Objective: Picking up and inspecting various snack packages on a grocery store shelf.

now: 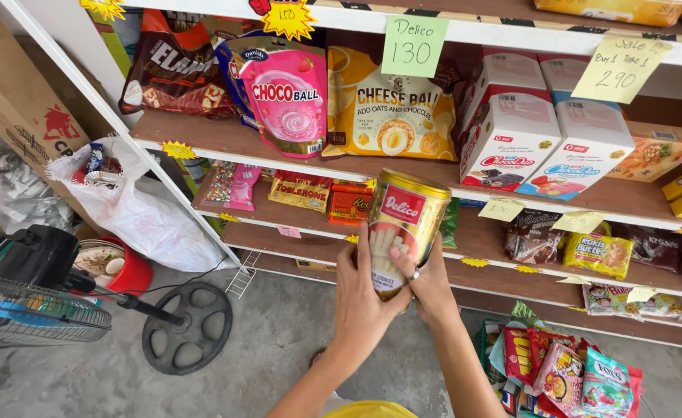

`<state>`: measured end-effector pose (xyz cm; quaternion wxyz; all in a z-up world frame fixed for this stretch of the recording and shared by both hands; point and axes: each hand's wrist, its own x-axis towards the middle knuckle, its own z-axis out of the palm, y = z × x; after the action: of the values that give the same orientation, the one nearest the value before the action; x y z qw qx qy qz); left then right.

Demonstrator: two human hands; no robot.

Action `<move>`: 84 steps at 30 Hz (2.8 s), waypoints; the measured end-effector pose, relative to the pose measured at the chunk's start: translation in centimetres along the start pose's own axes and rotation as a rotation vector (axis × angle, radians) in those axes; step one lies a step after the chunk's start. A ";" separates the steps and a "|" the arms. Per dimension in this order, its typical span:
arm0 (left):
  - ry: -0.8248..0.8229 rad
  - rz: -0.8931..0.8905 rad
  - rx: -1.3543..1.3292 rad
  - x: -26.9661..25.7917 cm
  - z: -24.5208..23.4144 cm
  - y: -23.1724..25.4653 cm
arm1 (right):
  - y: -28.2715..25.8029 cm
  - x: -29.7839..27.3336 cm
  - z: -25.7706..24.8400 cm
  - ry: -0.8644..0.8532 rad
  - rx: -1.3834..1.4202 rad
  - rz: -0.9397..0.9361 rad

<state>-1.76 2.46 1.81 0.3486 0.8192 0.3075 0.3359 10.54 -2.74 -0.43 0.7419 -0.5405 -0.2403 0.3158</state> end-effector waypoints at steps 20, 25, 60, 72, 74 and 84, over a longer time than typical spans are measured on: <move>-0.399 -0.116 -0.810 2.4 -3.1 -2.2 | 3.1 4.3 -5.3 -0.303 0.267 0.042; -0.349 -0.174 -0.885 2.6 -3.1 -1.4 | -0.8 3.3 -2.5 -0.246 0.167 0.003; -0.012 0.310 -0.280 7.2 -3.7 -1.8 | -5.9 2.6 4.6 -0.049 -0.132 -0.387; -0.119 0.250 -0.314 8.5 -3.1 -2.2 | -6.2 3.4 4.9 0.070 -0.109 -0.346; -0.134 0.256 -0.316 8.7 -3.0 -2.2 | -6.1 3.5 4.8 0.090 -0.105 -0.344; -0.212 0.279 -0.297 9.5 -2.7 -2.1 | -5.5 3.4 4.2 0.175 -0.094 -0.364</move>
<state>1.13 11.61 4.84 0.4460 0.8242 0.1002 0.3343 11.09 1.28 6.08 0.7788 -0.5475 -0.2830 0.1167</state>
